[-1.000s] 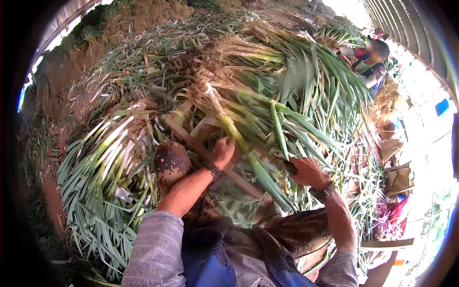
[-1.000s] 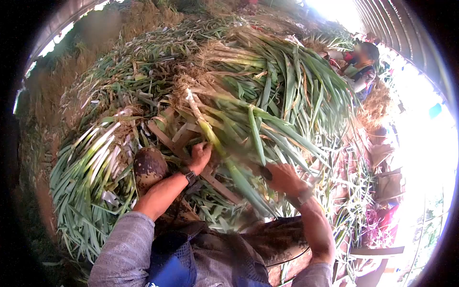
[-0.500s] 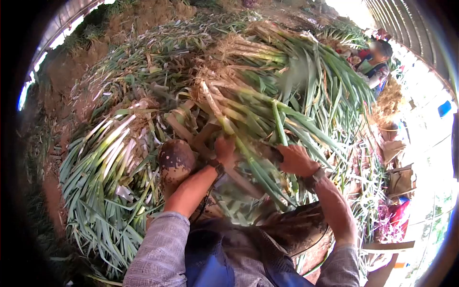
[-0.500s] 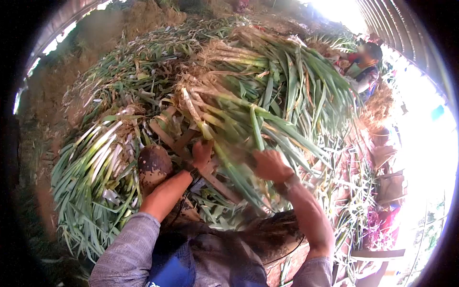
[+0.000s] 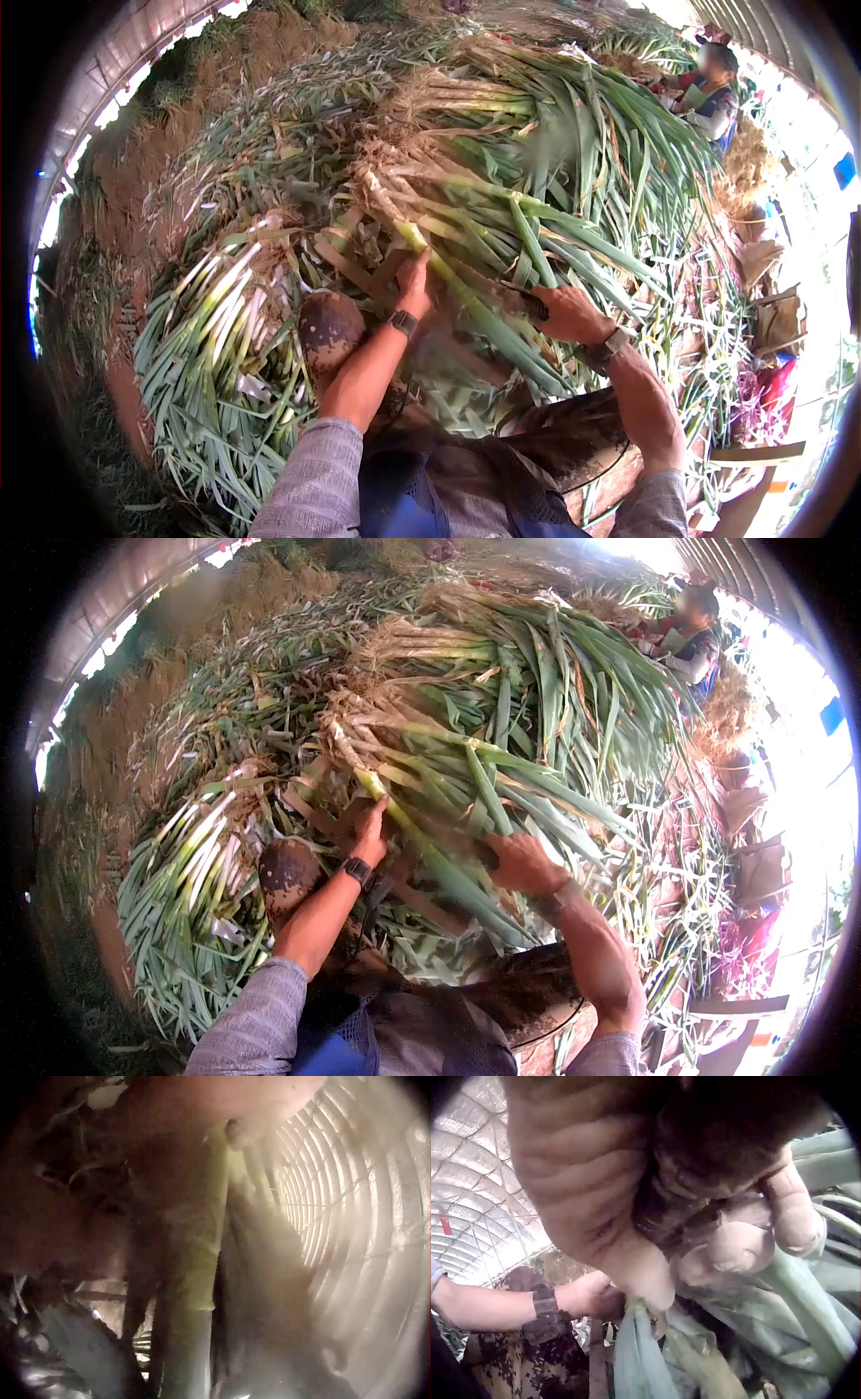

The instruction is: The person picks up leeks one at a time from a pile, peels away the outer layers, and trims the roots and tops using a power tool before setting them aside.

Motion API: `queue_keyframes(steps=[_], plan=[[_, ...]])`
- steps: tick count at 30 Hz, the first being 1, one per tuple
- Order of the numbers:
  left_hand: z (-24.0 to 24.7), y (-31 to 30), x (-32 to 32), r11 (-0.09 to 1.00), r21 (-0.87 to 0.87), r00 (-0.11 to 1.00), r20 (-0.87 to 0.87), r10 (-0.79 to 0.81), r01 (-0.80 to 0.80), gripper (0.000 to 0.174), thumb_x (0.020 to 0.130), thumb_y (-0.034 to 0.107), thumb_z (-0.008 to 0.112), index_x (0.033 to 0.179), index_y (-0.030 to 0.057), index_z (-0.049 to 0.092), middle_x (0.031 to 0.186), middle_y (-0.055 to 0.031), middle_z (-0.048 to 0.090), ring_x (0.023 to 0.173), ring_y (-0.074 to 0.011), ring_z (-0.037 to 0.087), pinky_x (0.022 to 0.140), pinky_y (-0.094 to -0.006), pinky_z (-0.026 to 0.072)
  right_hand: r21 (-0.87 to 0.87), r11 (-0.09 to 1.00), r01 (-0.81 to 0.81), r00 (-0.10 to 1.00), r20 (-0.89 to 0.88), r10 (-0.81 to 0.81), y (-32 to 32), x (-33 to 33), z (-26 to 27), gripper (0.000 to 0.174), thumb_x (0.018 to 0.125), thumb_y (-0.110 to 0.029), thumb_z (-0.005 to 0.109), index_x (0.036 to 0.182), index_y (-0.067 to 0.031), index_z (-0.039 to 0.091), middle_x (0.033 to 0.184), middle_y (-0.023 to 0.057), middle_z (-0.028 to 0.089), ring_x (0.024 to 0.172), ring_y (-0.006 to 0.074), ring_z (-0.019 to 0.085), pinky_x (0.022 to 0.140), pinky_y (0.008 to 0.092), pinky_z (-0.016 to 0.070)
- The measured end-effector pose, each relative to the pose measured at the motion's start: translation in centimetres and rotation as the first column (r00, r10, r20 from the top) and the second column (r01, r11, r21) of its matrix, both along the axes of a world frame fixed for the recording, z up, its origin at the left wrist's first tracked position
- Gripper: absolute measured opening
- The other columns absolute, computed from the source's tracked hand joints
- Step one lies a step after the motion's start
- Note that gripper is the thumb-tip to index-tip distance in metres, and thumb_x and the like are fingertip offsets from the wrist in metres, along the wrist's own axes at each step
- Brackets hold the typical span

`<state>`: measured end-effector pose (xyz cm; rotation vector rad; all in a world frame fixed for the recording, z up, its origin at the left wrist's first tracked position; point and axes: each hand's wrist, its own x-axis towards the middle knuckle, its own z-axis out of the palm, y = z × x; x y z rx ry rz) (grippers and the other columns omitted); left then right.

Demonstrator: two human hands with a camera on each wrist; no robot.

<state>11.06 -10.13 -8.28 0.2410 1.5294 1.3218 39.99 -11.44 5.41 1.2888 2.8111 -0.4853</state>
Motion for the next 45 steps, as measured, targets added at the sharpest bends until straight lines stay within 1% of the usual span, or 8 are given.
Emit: queue_keyframes(steps=[5,19,24,28,31,33,35,45], plan=[[3.0,-2.7,1.7,0.873,0.453,0.944,0.169,-0.285,0.183,0.035,0.092,0.029,0.067,0.116,0.0030,0.063,0.106,-0.0080,0.065,0.101,-0.0165,0.059,0.082,-0.0339,0.0502,0.039,0.999,0.017,0.983,-0.182,-0.009,-0.3,0.7,0.2,0.039,0.077,-0.021,0.068,0.110,-0.0023,0.062,0.081,0.0222,0.067,0.080,0.0410,0.064,0.073,0.0492,0.0504],[-2.7,-6.3,3.6,0.724,0.366,0.753,0.089,-0.652,0.585,0.044,0.100,0.044,0.051,0.121,0.0052,0.059,0.106,-0.0064,0.066,0.097,-0.0172,0.064,0.077,-0.0328,0.0527,0.028,0.999,0.039,0.996,-0.080,-0.037,-1.7,1.9,-1.0,0.025,0.077,-0.017,0.064,0.099,-0.0065,0.063,0.075,0.0206,0.066,0.074,0.0431,0.063,0.068,0.0519,0.0490],[-4.0,-5.7,4.1,0.893,0.395,0.811,0.438,-0.388,0.214,0.043,0.101,0.046,0.047,0.125,0.0108,0.055,0.112,-0.0075,0.062,0.094,-0.0242,0.063,0.074,-0.0439,0.0554,-0.052,0.998,0.030,0.988,-0.147,-0.038,-3.1,2.2,0.3,0.024,0.075,-0.015,0.064,0.098,-0.0080,0.064,0.080,0.0182,0.067,0.079,0.0404,0.065,0.072,0.0499,0.0508],[-4.6,-4.7,3.0,0.889,0.313,0.840,0.328,-0.432,0.335,0.043,0.100,0.044,0.050,0.126,0.0100,0.056,0.111,-0.0076,0.063,0.096,-0.0245,0.062,0.078,-0.0451,0.0541,-0.023,0.999,0.034,0.995,-0.088,-0.036,-2.4,2.4,-1.4,0.026,0.078,-0.017,0.063,0.103,-0.0096,0.066,0.084,0.0183,0.068,0.082,0.0400,0.066,0.072,0.0490,0.0516],[-4.8,-4.6,3.7,0.930,0.343,0.887,0.377,-0.265,0.132,0.044,0.099,0.041,0.053,0.117,0.0026,0.062,0.101,-0.0105,0.068,0.085,-0.0219,0.065,0.079,-0.0386,0.0524,0.018,1.000,0.012,1.000,-0.012,-0.012,-3.1,1.8,-1.5,0.026,0.081,-0.015,0.061,0.106,-0.0109,0.066,0.083,0.0150,0.069,0.077,0.0338,0.067,0.068,0.0444,0.0538],[-5.0,-3.4,3.0,0.981,0.176,0.953,-0.301,-0.023,0.079,0.039,0.094,0.033,0.060,0.113,-0.0003,0.064,0.104,-0.0124,0.068,0.087,-0.0255,0.064,0.083,-0.0396,0.0505,-0.027,0.999,0.041,0.999,0.008,-0.041,-3.5,1.4,-0.8,0.027,0.083,-0.012,0.059,0.109,-0.0120,0.067,0.088,0.0104,0.069,0.072,0.0248,0.067,0.062,0.0367,0.0551],[-0.5,-4.0,2.9,0.951,0.304,0.898,-0.432,0.083,0.058,0.040,0.091,0.029,0.062,0.116,-0.0023,0.063,0.112,-0.0148,0.067,0.095,-0.0278,0.063,0.084,-0.0392,0.0492,-0.071,0.997,0.006,0.998,0.068,-0.001,-3.1,1.3,-0.8,0.029,0.084,-0.006,0.054,0.110,-0.0117,0.067,0.092,0.0084,0.067,0.072,0.0206,0.065,0.054,0.0326,0.0540],[-8.9,2.8,-4.6,0.970,0.240,0.972,-0.220,0.085,-0.031,0.053,0.087,0.024,0.070,0.131,-0.0011,0.054,0.130,-0.0148,0.058,0.114,-0.0282,0.056,0.097,-0.0386,0.0432,-0.045,0.999,0.018,0.999,0.036,-0.016,-2.3,1.5,-3.1,0.023,0.081,-0.021,0.057,0.098,-0.0089,0.066,0.080,0.0126,0.067,0.077,0.0316,0.067,0.061,0.0442,0.0515]])
